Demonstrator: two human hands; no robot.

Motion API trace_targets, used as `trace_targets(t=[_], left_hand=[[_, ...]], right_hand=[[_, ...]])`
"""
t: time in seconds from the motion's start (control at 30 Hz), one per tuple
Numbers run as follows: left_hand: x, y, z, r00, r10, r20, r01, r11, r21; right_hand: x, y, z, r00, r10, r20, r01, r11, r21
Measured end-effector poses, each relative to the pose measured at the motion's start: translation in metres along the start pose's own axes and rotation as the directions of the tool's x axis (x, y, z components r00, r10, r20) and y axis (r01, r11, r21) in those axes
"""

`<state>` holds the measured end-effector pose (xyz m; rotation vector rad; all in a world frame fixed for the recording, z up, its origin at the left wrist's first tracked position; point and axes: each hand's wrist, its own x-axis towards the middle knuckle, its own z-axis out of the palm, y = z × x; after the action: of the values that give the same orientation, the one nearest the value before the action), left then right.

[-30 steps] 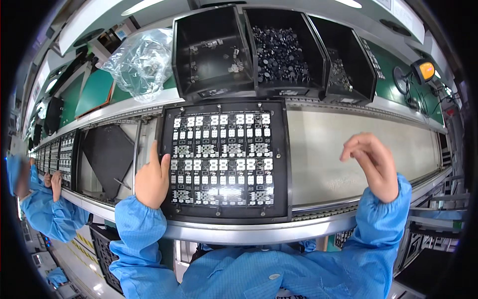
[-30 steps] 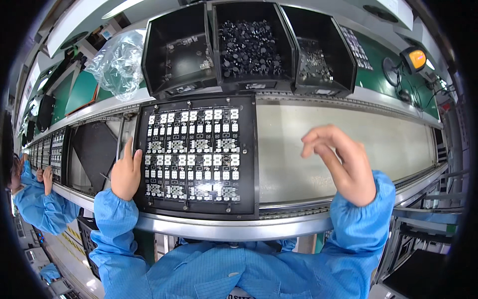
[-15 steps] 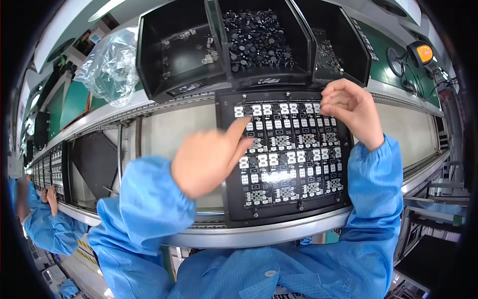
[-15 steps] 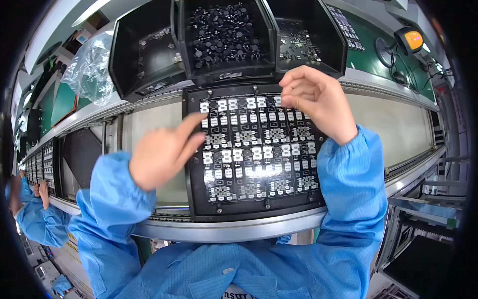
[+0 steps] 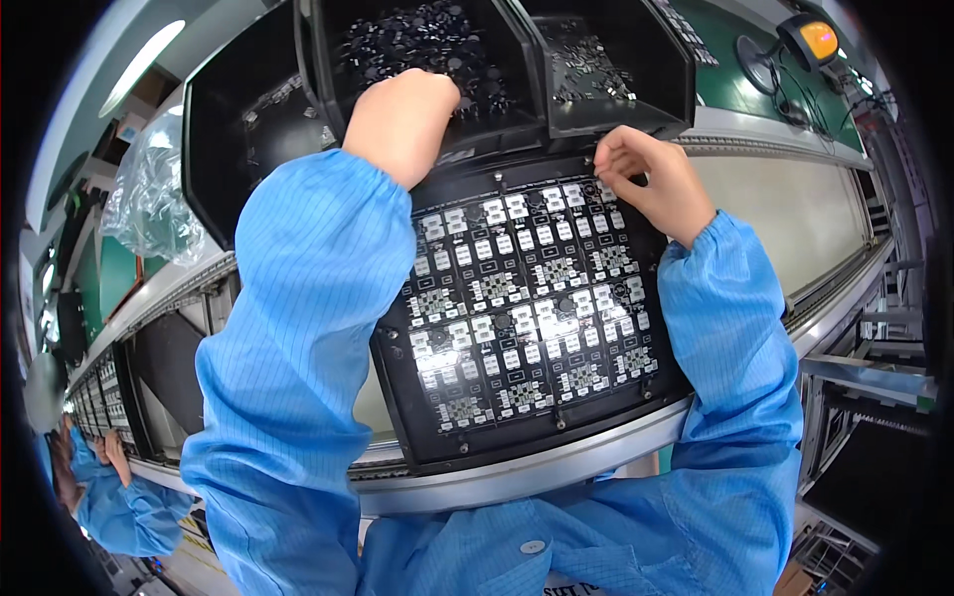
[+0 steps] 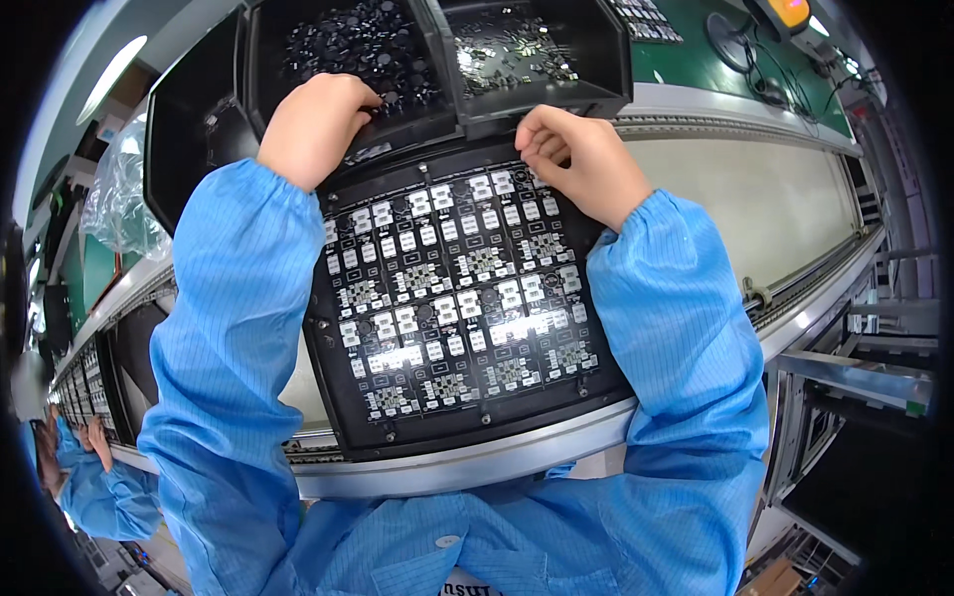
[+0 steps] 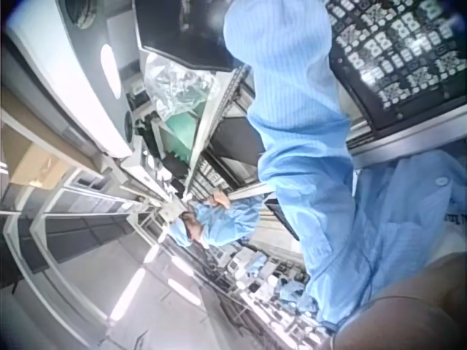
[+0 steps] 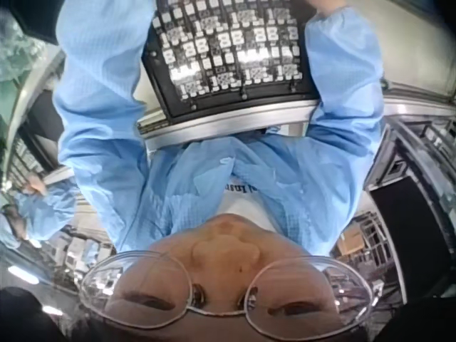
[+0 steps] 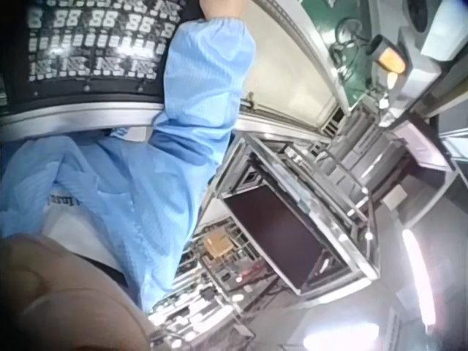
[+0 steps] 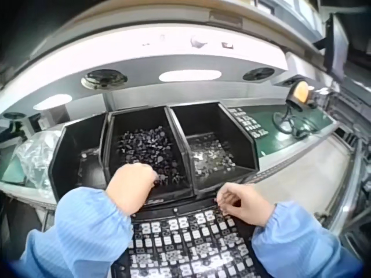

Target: Placing small electronic components manually onto a printed circuit board at an assembly station.

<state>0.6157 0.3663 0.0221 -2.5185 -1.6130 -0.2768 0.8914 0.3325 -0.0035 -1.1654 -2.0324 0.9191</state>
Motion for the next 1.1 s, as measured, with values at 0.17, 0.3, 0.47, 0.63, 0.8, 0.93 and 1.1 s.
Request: trace_targets(t=[0.17, 0.3, 0.47, 0.63, 0.8, 0.93, 1.1], left_hand=[[-0.001, -0.007, 0.004, 0.991, 0.044, -0.129, -0.062, 0.988, -0.142], [0.003, -0.009, 0.007, 0.987, 0.034, -0.160, -0.081, 0.952, -0.294], [0.008, -0.012, 0.008, 0.991, 0.046, -0.129, -0.082, 0.953, -0.291], [0.012, -0.009, 0.005, 0.995, 0.069, -0.071, -0.084, 0.967, -0.242], [0.013, -0.008, 0.005, 1.000, 0.017, -0.009, -0.018, 0.981, -0.192], [0.013, -0.009, -0.004, 0.998, 0.066, 0.023, -0.059, 0.973, -0.222], [0.017, -0.002, -0.008, 0.993, 0.118, 0.027, -0.110, 0.972, -0.209]], right_hand=[[-0.002, 0.007, 0.003, 0.990, -0.142, 0.020, 0.143, 0.964, -0.223], [-0.004, 0.006, 0.003, 0.988, -0.133, 0.081, 0.149, 0.955, -0.256], [-0.003, 0.007, 0.005, 0.981, -0.162, 0.103, 0.183, 0.953, -0.240], [-0.006, 0.003, 0.004, 0.979, -0.173, 0.107, 0.201, 0.903, -0.381], [-0.001, -0.007, -0.020, 0.955, -0.281, -0.097, 0.260, 0.947, -0.188], [0.024, -0.023, -0.041, 0.950, -0.263, -0.168, 0.221, 0.947, -0.232], [0.077, 0.008, -0.042, 0.981, -0.189, 0.043, 0.190, 0.895, -0.403]])
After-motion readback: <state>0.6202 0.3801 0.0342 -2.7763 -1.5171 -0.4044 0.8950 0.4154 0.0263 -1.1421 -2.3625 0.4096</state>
